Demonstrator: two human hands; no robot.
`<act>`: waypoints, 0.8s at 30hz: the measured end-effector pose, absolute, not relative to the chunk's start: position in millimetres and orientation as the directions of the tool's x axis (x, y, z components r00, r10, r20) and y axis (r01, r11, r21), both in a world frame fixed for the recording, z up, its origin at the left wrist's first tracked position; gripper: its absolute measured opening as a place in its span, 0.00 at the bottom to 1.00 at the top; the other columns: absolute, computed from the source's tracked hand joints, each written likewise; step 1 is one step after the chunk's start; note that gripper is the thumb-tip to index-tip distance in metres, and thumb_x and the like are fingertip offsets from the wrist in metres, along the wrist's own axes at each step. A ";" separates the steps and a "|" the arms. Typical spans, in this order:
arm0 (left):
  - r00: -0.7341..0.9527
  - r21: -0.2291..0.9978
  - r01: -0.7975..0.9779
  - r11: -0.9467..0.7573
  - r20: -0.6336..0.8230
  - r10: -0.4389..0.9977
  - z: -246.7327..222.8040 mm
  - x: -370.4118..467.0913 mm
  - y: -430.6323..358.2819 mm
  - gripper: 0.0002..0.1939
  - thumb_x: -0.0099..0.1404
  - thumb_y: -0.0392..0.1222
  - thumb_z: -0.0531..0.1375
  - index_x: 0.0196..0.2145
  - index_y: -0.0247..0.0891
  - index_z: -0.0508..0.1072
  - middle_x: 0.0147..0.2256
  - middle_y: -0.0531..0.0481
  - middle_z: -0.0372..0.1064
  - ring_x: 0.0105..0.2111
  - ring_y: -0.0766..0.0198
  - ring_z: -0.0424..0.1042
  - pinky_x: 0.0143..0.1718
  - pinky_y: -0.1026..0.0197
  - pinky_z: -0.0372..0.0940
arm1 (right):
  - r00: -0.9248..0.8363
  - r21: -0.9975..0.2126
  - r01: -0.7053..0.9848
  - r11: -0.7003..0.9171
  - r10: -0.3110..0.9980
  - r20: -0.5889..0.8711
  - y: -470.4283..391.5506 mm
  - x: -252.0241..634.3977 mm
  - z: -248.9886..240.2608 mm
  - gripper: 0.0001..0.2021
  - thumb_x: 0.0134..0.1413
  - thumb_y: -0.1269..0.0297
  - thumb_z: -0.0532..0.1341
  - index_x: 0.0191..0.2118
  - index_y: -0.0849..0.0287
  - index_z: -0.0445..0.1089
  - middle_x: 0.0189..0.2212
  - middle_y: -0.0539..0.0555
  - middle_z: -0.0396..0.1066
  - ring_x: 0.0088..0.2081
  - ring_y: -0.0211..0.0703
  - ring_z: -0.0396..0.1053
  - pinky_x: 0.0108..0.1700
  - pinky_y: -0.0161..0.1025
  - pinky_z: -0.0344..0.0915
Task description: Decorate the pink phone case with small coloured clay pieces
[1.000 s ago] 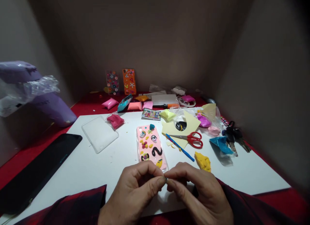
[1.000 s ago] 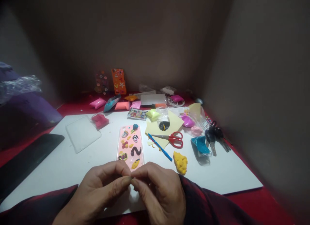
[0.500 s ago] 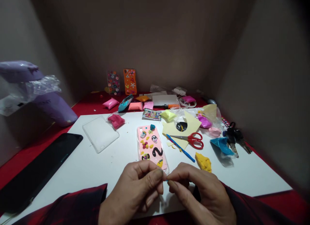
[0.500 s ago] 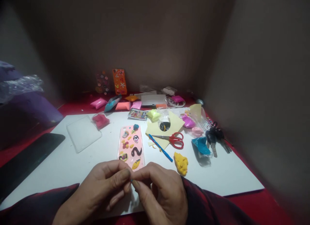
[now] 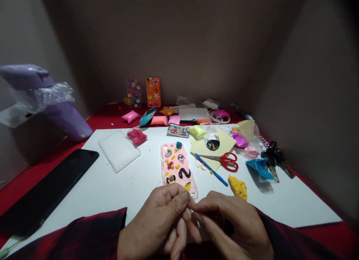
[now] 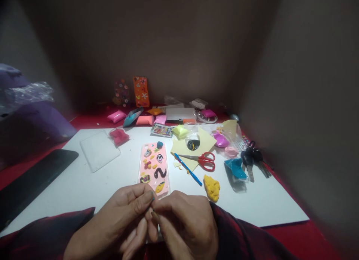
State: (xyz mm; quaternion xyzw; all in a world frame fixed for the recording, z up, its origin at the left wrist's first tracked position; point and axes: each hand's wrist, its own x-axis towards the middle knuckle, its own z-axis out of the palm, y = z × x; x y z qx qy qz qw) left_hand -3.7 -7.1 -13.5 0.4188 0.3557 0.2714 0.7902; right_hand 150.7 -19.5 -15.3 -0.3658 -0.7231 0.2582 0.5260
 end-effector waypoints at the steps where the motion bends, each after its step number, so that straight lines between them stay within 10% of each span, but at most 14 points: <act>1: 0.603 0.863 -0.108 0.494 -0.338 0.722 -14.5 -4.2 -7.7 0.22 0.67 0.57 0.48 0.28 0.35 0.66 0.10 0.57 0.60 0.08 0.74 0.52 0.11 0.69 0.43 | -0.184 -0.751 0.259 0.607 0.794 0.579 -19.6 149.9 -14.7 0.09 0.55 0.76 0.58 0.30 0.57 0.72 0.16 0.44 0.67 0.17 0.30 0.62 0.25 0.27 0.61; 18: 0.542 0.910 -0.001 0.414 -0.348 0.765 -9.9 -3.1 -13.5 0.19 0.68 0.58 0.43 0.33 0.40 0.57 0.10 0.61 0.60 0.09 0.72 0.55 0.13 0.69 0.44 | -0.181 -0.895 0.177 0.410 0.907 0.380 -27.6 145.7 -20.5 0.09 0.57 0.71 0.57 0.28 0.57 0.72 0.15 0.45 0.67 0.17 0.31 0.63 0.23 0.28 0.57; 24: 0.551 0.900 -0.059 0.433 -0.332 0.766 -11.0 -3.4 -11.0 0.18 0.68 0.58 0.44 0.34 0.40 0.57 0.11 0.59 0.62 0.10 0.73 0.56 0.13 0.69 0.44 | -0.093 -0.847 0.420 0.326 0.944 0.318 -32.4 149.2 -13.3 0.10 0.55 0.67 0.58 0.25 0.53 0.72 0.17 0.45 0.68 0.19 0.35 0.62 0.24 0.32 0.58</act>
